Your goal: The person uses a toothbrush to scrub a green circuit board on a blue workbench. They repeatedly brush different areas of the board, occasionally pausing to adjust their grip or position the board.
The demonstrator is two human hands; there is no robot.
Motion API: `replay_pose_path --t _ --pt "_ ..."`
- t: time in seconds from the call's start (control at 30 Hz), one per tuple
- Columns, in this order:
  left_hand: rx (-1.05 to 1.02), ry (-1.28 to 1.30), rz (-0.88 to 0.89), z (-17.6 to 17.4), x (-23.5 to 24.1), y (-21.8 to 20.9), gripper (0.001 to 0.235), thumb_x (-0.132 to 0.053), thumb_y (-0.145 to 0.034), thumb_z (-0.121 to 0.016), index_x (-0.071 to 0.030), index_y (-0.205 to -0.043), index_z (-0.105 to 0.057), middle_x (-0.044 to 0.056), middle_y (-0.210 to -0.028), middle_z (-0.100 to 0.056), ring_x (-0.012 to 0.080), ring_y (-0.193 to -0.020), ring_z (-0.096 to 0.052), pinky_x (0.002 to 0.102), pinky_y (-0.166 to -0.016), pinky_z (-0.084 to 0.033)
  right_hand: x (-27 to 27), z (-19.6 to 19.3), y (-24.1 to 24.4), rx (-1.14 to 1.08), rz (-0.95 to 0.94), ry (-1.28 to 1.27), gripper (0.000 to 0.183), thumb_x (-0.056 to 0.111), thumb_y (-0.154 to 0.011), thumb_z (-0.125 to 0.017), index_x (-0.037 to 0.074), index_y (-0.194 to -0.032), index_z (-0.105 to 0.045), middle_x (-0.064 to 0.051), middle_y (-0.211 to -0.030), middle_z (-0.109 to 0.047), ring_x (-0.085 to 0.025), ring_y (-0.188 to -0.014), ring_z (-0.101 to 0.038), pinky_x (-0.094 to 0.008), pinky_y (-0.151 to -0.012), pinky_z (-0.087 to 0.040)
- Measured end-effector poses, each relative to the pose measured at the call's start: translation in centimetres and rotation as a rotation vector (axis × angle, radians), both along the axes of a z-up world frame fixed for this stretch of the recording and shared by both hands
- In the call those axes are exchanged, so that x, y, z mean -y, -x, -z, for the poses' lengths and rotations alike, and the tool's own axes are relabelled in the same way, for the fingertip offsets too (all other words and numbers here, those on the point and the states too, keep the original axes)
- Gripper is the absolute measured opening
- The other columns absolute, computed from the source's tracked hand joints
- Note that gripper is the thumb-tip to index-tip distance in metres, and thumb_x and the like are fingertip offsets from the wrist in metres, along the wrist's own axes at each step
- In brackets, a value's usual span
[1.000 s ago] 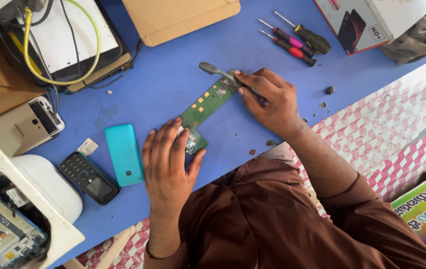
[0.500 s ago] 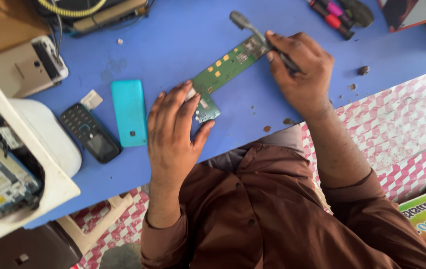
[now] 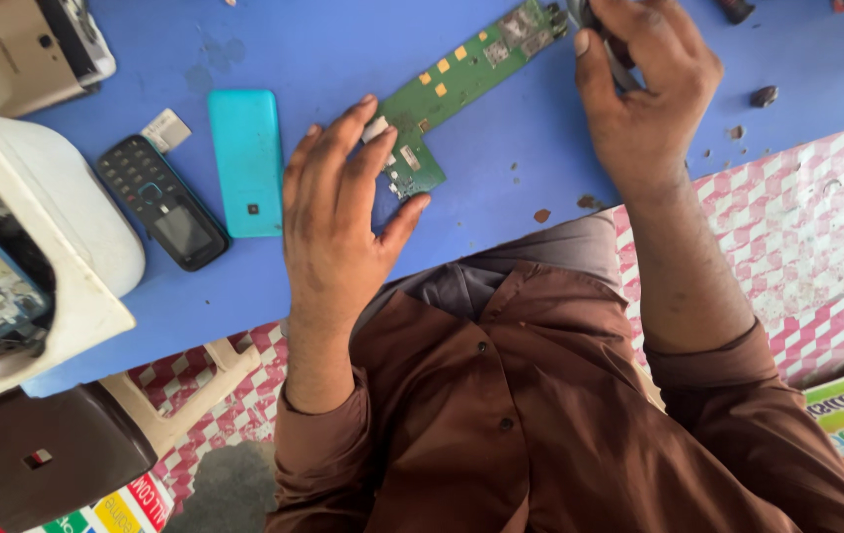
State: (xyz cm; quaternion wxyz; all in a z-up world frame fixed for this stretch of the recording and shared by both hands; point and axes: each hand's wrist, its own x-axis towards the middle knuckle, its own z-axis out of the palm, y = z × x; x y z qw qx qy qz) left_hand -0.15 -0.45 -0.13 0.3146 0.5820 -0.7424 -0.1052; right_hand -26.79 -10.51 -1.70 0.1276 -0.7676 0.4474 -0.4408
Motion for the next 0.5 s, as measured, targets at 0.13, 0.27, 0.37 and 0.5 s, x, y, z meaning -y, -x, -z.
replay_pose_path --t 0.13,0.27,0.37,0.5 --pt "0.007 -0.009 0.01 0.5 -0.2 -0.1 0.066 -0.025 -0.084 -0.095 -0.006 -0.136 -0.059 0.009 -0.153 -0.053 0.0285 -0.14 -0.055 0.052 -0.125 -0.042 0.0 0.9 0.5 -0.032 0.045 0.018 0.006 -0.008 -0.099 -0.072 -0.005 -0.103 -0.068 -0.012 -0.092 -0.066 -0.022 -0.078 -0.061 -0.034 -0.07 -0.046" --pt "0.011 -0.022 0.02 0.8 -0.3 -0.3 0.065 -0.025 -0.088 -0.096 -0.006 -0.139 -0.059 0.009 -0.155 -0.052 0.028 -0.142 -0.054 0.051 -0.126 -0.043 0.3 1.7 1.2 -0.062 0.045 -0.022 0.012 -0.007 -0.097 -0.071 -0.004 -0.088 -0.064 -0.01 -0.079 -0.062 -0.021 -0.069 -0.058 -0.033 -0.063 -0.04" --pt "0.013 -0.017 0.023 1.0 -0.1 -0.3 0.065 -0.025 -0.089 -0.096 -0.006 -0.139 -0.058 0.008 -0.155 -0.052 0.0265 -0.138 -0.054 0.049 -0.123 -0.042 0.5 2.2 1.5 -0.09 0.052 -0.015 0.013 -0.006 -0.097 -0.071 -0.004 -0.087 -0.062 -0.011 -0.077 -0.062 -0.021 -0.068 -0.059 -0.033 -0.065 -0.04" --pt "0.005 -0.017 0.021 0.7 0.0 -0.2 0.064 -0.027 -0.088 -0.094 -0.006 -0.138 -0.059 0.009 -0.153 -0.053 0.0286 -0.141 -0.055 0.05 -0.123 -0.043 0.4 1.6 1.0 -0.069 0.054 -0.02 0.01 -0.006 -0.101 -0.074 -0.004 -0.094 -0.066 -0.011 -0.08 -0.063 -0.022 -0.069 -0.059 -0.033 -0.065 -0.041"
